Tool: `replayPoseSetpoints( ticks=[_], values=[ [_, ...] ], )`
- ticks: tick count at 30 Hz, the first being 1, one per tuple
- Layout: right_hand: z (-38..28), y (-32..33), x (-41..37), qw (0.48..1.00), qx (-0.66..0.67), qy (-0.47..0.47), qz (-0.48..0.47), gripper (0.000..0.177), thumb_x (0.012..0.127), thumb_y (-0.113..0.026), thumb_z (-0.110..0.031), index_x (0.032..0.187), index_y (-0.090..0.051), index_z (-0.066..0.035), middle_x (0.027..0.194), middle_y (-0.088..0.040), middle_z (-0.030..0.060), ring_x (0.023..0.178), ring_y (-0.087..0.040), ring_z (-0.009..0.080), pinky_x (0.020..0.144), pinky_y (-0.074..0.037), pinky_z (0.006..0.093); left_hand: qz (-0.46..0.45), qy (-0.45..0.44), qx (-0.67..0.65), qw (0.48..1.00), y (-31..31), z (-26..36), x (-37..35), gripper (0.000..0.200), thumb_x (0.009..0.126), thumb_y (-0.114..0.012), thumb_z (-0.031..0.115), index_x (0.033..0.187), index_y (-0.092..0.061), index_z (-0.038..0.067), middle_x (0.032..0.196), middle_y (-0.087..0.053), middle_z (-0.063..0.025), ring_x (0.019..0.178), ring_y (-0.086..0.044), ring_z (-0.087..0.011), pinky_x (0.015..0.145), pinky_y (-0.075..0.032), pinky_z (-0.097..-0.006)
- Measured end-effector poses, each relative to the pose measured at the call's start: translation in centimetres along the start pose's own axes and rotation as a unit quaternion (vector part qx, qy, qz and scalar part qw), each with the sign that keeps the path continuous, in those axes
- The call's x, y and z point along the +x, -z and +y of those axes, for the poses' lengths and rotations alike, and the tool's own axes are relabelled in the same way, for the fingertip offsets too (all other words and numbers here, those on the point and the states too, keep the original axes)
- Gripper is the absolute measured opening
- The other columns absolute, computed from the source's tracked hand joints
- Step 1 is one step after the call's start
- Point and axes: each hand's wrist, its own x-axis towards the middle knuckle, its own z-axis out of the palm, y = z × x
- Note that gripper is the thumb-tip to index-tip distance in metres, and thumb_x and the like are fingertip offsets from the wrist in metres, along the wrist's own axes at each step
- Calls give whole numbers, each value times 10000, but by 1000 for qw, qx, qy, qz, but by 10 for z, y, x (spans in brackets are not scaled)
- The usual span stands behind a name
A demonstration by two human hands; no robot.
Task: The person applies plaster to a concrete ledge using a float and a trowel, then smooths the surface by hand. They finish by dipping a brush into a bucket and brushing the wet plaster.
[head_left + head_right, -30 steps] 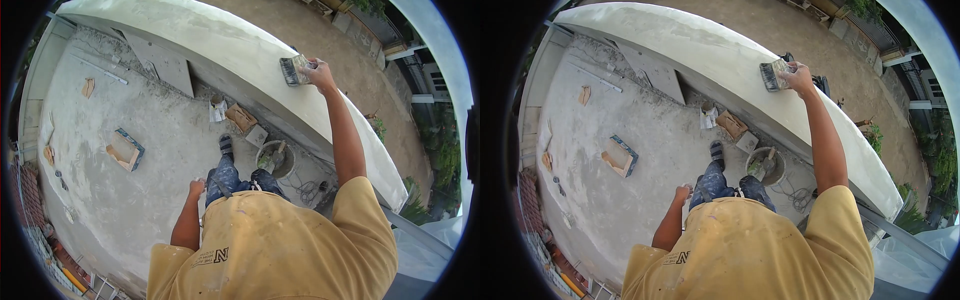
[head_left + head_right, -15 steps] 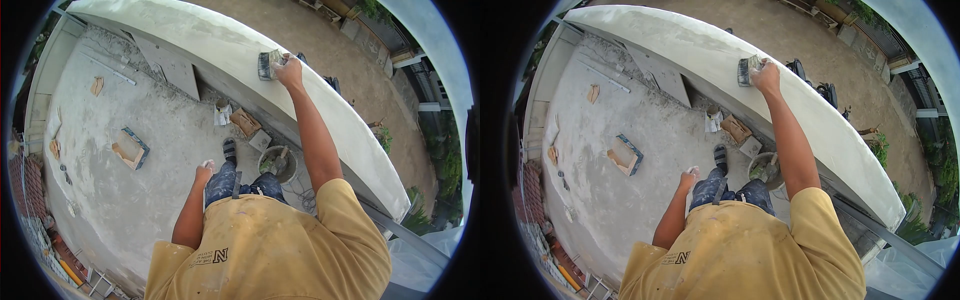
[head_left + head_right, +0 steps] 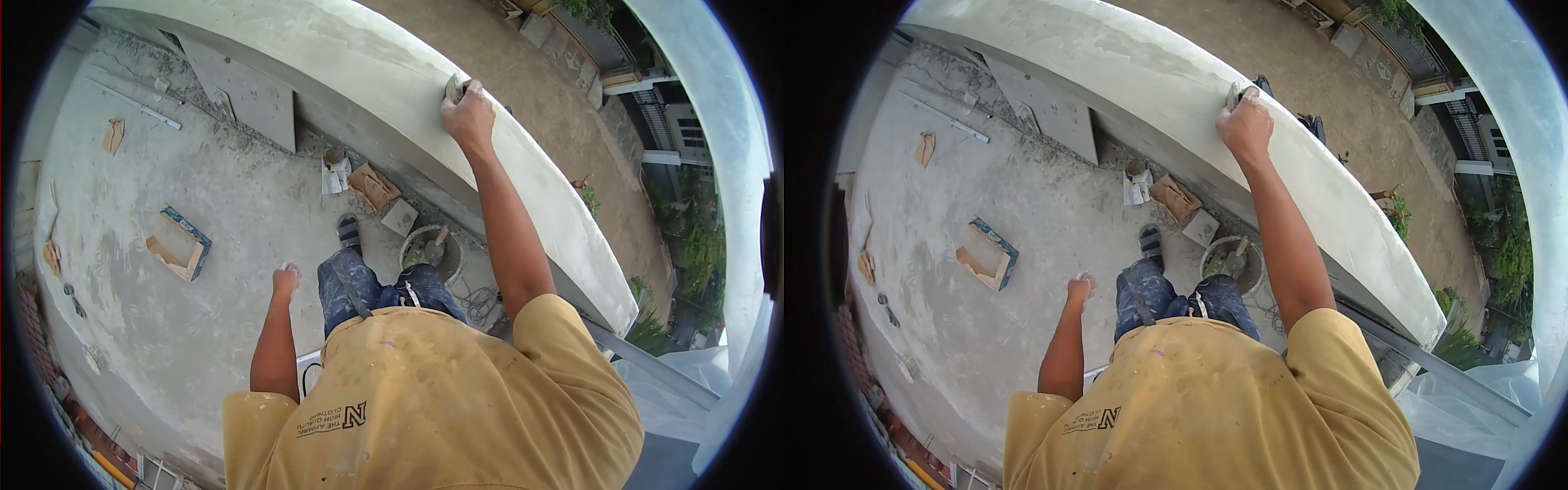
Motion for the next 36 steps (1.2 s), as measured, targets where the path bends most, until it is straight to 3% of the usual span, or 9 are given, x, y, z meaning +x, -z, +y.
replayPoseSetpoints(
  ticks=[4,7,14,16,19,25,29,33,36],
  values=[
    [-126,-48,66,961,60,268,6,411,748,-646,-187,1094,-573,22,959,-671,220,936,-650,376,860,-509,426,31,-67,-29,997,-8,60,-20,383,959,-544,265,1255,-581,25,998,-665,-73,916,-659,-173,708,-496,-294],
    [-155,-48,83,917,90,384,-52,375,766,-626,-147,1138,-633,-103,967,-689,142,941,-650,326,856,-510,404,38,-102,-89,990,-18,79,-58,426,963,-542,314,1268,-567,16,1093,-651,-93,1040,-640,-205,803,-489,-325],
    [-52,10,71,834,-40,503,-223,356,787,-634,-95,1131,-666,-180,1033,-688,88,979,-634,294,876,-500,395,42,4,-44,998,-38,-56,-74,385,952,-507,256,1272,-556,47,989,-657,-49,881,-643,-173,692,-486,-322],
    [20,27,48,849,-65,473,-227,308,803,-661,-93,1111,-664,-112,1127,-675,81,1043,-614,300,929,-483,402,44,24,-48,998,-51,-97,-90,347,945,-485,214,1240,-573,54,965,-655,-41,835,-639,-164,658,-481,-319],
    [142,65,7,859,-15,460,-225,368,766,-599,77,1051,-699,-134,1147,-674,43,1102,-594,256,962,-473,375,-6,52,1,999,-74,-140,-115,445,959,-485,258,1347,-486,41,1225,-613,-146,1068,-619,-249,871,-485,-381],
    [410,184,-104,925,46,303,-225,434,676,-540,202,949,-724,-81,1110,-684,60,1163,-576,234,988,-475,345,-37,57,155,986,-150,-158,-128,334,928,-506,189,1229,-595,77,965,-658,-51,791,-647,-177,652,-506,-307],
    [574,263,-197,974,40,120,-186,521,582,-481,227,926,-728,-77,1095,-686,63,1187,-557,244,984,-469,342,-81,-39,307,948,-196,-116,-127,300,943,-522,205,1202,-602,76,977,-659,-65,793,-653,-187,665,-526,-316],
    [694,339,-311,991,-10,-128,29,343,726,-671,26,1049,-699,-86,966,-713,97,921,-673,280,823,-507,352,-113,-68,312,941,-238,-62,-139,286,954,-509,188,1207,-596,86,973,-651,-61,765,-639,-178,665,-524,-309],
    [734,339,-402,854,288,-258,347,326,821,-684,-30,1137,-629,23,976,-691,75,858,-653,135,767,-508,261,-150,-79,280,945,-249,-35,-124,289,966,-500,182,1226,-587,88,969,-645,-49,752,-615,-148,639,-501,-293]
  ],
)
